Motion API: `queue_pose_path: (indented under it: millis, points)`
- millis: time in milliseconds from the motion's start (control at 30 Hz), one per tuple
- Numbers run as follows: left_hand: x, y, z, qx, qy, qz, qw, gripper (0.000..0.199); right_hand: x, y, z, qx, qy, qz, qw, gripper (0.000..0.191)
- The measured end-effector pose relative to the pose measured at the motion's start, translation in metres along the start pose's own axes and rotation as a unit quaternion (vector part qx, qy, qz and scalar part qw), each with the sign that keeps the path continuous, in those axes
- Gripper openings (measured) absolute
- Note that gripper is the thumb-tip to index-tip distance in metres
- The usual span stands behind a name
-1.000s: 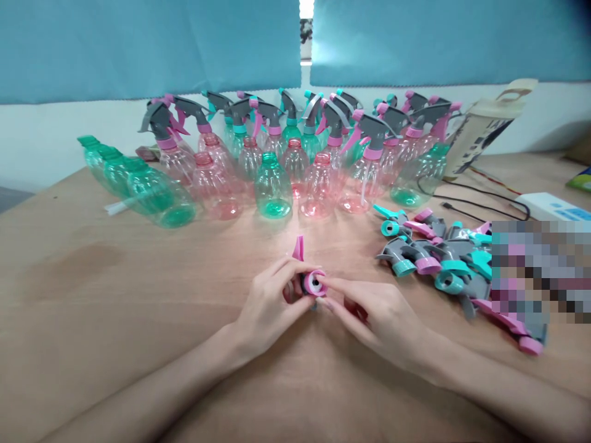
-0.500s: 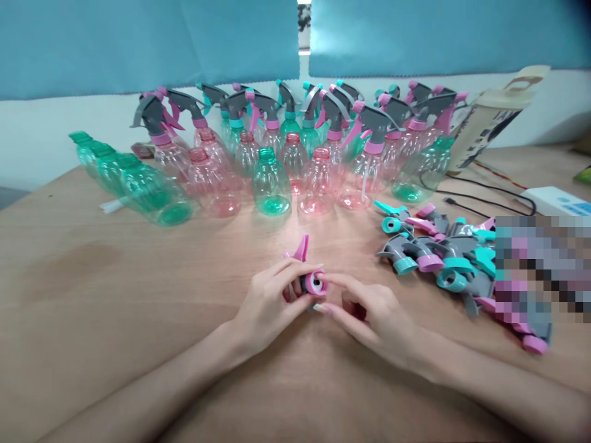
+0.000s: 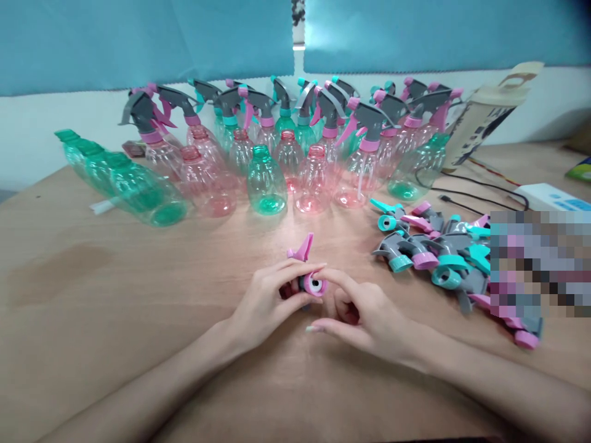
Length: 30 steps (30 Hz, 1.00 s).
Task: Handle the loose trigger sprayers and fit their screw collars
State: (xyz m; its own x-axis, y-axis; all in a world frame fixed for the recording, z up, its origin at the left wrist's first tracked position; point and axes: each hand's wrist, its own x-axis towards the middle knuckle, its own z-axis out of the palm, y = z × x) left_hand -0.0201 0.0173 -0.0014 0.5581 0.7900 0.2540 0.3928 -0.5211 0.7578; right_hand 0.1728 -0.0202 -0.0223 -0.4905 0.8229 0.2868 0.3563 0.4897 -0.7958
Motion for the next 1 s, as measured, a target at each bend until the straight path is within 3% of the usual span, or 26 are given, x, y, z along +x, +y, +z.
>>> queue_pose_path:
  millis: [200,367,467,600,733,867,1000]
  points:
    - [0.0,-0.003,-0.002,0.008,-0.028,0.022,0.999,0.036,0.005,0.002,-0.009,-0.133,0.004,-0.094,0.987,0.041]
    - [0.0,-0.001,0.001,0.013,0.013,0.02,1.0,0.037,0.005,-0.008,-0.01,-0.284,0.132,-0.083,0.946,0.047]
    - [-0.001,-0.002,0.003,0.03,0.034,0.024,0.999,0.035,0.001,-0.012,-0.004,-0.277,0.164,-0.071,0.944,0.053]
    - [-0.001,-0.004,0.002,0.037,0.027,0.021,0.999,0.037,-0.003,-0.007,0.001,-0.148,0.101,-0.031,0.983,0.06]
    - [-0.001,-0.006,0.0,0.032,0.013,0.024,0.999,0.038,-0.003,0.002,0.001,-0.064,0.042,-0.038,0.996,0.074]
    - [0.001,-0.006,0.0,0.025,-0.01,0.041,0.999,0.038,-0.001,0.006,-0.003,-0.065,0.022,-0.064,0.996,0.072]
    - [0.003,-0.005,0.0,0.024,-0.002,0.066,0.997,0.036,0.003,0.004,-0.01,-0.151,0.043,-0.102,0.982,0.056]
